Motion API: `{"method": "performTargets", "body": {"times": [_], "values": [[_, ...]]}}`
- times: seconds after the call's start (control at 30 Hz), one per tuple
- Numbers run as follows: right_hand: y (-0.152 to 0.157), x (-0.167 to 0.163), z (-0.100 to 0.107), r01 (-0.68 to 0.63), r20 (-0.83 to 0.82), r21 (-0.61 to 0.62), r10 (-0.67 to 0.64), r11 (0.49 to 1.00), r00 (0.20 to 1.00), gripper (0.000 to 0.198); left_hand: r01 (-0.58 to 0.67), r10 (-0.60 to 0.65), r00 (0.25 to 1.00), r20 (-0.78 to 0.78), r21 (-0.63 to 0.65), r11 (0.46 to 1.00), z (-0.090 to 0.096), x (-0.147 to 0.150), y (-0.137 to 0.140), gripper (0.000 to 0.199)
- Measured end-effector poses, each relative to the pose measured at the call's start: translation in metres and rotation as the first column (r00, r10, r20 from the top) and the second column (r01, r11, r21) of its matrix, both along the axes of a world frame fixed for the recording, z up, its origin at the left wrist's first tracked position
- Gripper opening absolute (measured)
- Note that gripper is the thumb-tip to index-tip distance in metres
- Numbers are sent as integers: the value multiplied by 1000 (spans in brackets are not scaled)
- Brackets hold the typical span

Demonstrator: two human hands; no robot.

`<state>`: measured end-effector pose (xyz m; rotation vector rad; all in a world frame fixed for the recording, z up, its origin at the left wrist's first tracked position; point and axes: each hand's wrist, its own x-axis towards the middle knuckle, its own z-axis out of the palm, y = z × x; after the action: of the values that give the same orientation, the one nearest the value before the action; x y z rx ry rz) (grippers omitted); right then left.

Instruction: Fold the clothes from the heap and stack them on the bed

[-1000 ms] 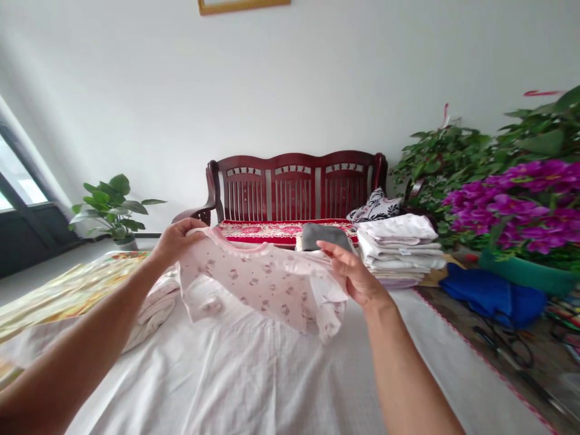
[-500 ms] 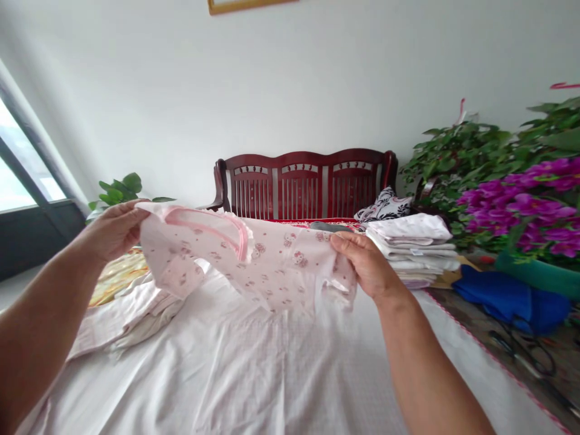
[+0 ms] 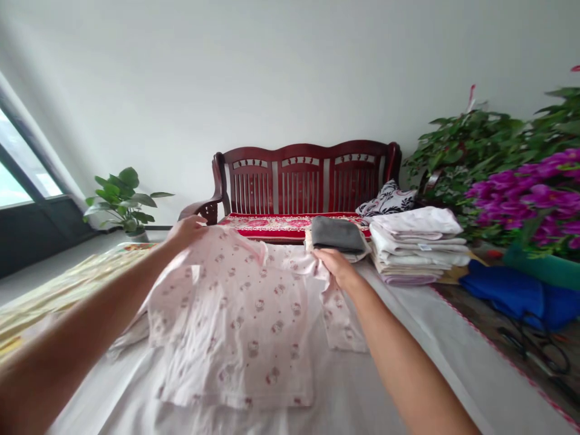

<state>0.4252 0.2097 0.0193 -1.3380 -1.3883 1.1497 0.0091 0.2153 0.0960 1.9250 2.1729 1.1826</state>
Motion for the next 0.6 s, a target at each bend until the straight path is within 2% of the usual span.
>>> {"method": "performTargets", "body": {"times": [0.1,0.2,0.27,0.33,0.4,0.5,0.6], "values": [[5,-2,-41,123,280,178,-170,976,945,5,-41,30,991,-130,-79,996,-53,14,6,41],[-12,-3,-72,-12,535,345,-186,939,824,23,76,-106,978,-182,-165,983,-98,30,-13,37],[-27,-7,-86,-142,652,365,-143,920,745,30,174,-219,959,-180,-235,956,-122,42,-34,34],[-41,-10,-94,-202,740,368,-154,908,655,34,271,-325,928,-183,-268,924,-144,54,-57,37],[-49,-10,-99,-193,804,365,-203,911,559,38,338,-408,886,-219,-297,893,-163,64,-78,44],[-50,-4,-103,-144,857,356,-261,923,445,39,354,-461,828,-320,-341,871,-188,73,-100,54],[-44,8,-106,-110,865,381,-312,918,392,38,347,-480,791,-380,-367,863,-199,74,-109,59]]}}
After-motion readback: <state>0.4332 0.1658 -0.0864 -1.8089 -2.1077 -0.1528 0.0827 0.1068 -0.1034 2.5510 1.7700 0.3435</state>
